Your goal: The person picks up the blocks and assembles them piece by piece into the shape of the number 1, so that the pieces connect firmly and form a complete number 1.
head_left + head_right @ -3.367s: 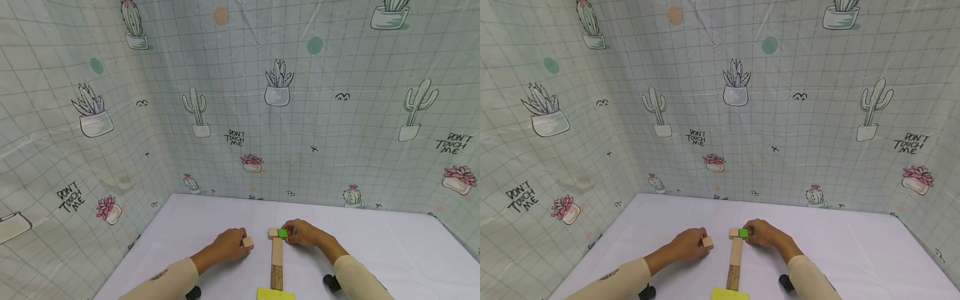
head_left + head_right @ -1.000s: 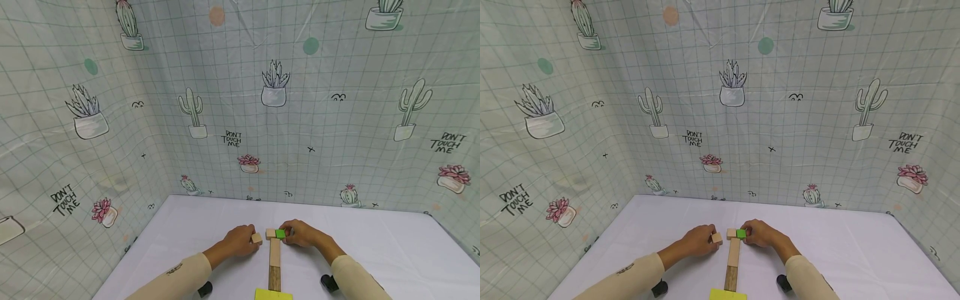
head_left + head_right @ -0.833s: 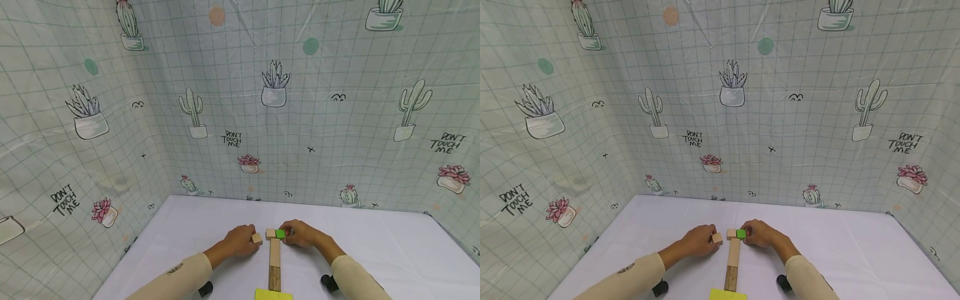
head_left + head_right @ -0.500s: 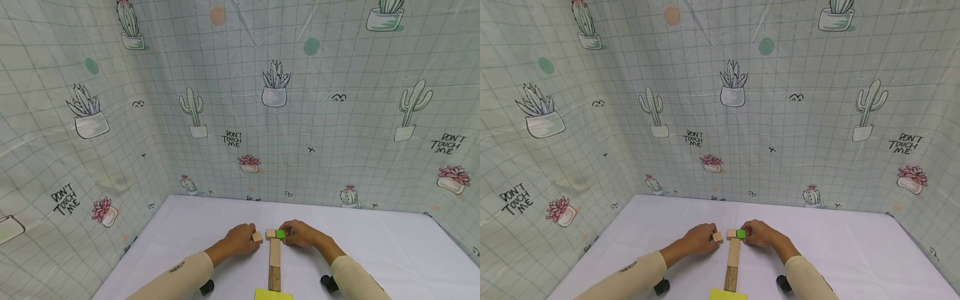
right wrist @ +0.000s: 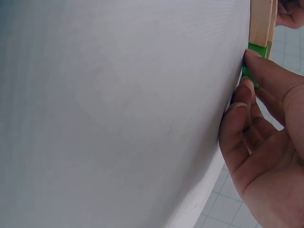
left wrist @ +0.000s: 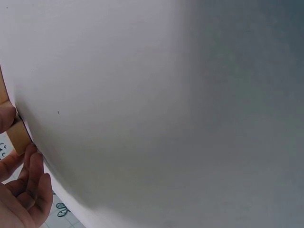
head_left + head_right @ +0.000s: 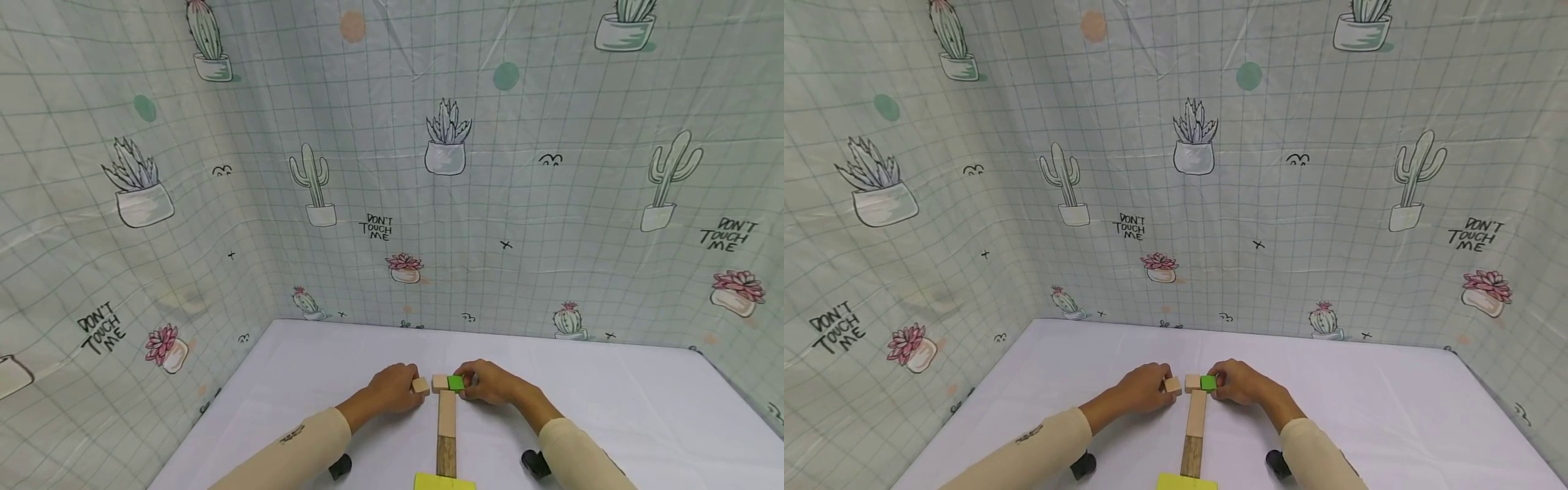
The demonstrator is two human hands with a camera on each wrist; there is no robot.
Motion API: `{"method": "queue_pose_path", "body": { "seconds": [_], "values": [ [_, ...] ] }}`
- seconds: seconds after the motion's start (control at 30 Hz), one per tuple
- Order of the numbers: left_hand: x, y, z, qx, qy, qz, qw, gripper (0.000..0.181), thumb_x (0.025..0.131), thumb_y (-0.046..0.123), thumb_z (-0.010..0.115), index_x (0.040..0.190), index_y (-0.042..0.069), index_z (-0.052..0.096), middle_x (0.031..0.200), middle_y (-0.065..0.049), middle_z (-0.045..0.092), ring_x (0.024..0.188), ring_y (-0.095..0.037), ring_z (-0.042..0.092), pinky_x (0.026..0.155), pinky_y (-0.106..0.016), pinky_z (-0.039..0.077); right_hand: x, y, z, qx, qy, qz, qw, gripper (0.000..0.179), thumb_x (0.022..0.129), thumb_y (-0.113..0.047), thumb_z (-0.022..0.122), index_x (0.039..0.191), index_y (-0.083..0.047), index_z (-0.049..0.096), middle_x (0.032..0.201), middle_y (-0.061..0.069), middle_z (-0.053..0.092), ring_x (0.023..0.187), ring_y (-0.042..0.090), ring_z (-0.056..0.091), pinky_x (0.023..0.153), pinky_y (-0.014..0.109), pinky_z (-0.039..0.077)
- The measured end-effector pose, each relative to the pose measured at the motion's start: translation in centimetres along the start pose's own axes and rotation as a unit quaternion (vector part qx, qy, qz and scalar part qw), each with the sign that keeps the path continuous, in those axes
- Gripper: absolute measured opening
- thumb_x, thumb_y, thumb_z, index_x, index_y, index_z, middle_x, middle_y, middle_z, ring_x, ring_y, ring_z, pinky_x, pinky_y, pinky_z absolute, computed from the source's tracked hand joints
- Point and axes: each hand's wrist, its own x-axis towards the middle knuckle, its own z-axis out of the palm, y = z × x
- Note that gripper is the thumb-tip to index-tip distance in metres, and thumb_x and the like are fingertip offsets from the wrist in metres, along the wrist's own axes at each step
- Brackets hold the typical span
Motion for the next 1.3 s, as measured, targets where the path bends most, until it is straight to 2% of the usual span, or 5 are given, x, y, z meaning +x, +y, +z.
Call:
{"method": "queue_pose_path", "body": {
  "seconds": [0.27, 0.67, 1.07, 1.3],
  "values": [
    [0.13, -0.31, 0.09, -0.008, 0.007, 0.025, 0.9996, 0.023, 0.089, 0.026, 0.075, 0.1, 0.008, 0.066, 0.077, 0.006, 0.058, 0.066, -0.005, 0.046, 0.061, -0.024, 0.042, 0.18, 0.28, 0.02, 0.004, -0.004, -0.006, 1.0, 0.027, 0.087, -0.011, 0.077, 0.112, -0.008, 0.069, 0.088, -0.001, 0.058, 0.083, 0.015, 0.052, 0.074, 0.031, 0.044],
    [0.15, 0.07, -0.4, -0.03, -0.004, 0.024, 0.9993, 0.021, 0.088, 0.021, 0.076, 0.101, 0.007, 0.066, 0.079, 0.005, 0.057, 0.068, -0.006, 0.046, 0.063, -0.024, 0.043, 0.11, 0.34, 0.07, 0.007, -0.002, -0.002, 1.0, 0.028, 0.086, -0.009, 0.077, 0.113, -0.006, 0.069, 0.088, 0.0, 0.058, 0.083, 0.015, 0.052, 0.074, 0.031, 0.045],
    [0.47, -0.02, -0.31, -0.024, -0.005, 0.046, 0.9987, 0.021, 0.088, 0.021, 0.075, 0.101, 0.007, 0.066, 0.081, 0.004, 0.059, 0.068, -0.006, 0.047, 0.063, -0.024, 0.043, -0.04, 0.03, -0.09, 0.006, -0.004, 0.0, 1.0, 0.027, 0.086, -0.01, 0.078, 0.111, -0.007, 0.07, 0.088, -0.001, 0.058, 0.083, 0.015, 0.052, 0.075, 0.031, 0.045],
    [0.47, 0.14, -0.45, -0.025, -0.01, 0.04, 0.9988, 0.021, 0.089, 0.02, 0.075, 0.102, 0.006, 0.066, 0.08, 0.004, 0.057, 0.068, -0.007, 0.046, 0.062, -0.024, 0.042, 0.04, 0.05, -0.06, 0.005, -0.004, 0.004, 1.0, 0.027, 0.086, -0.01, 0.078, 0.112, -0.007, 0.069, 0.088, -0.001, 0.058, 0.083, 0.014, 0.052, 0.075, 0.031, 0.045]
  ]
}}
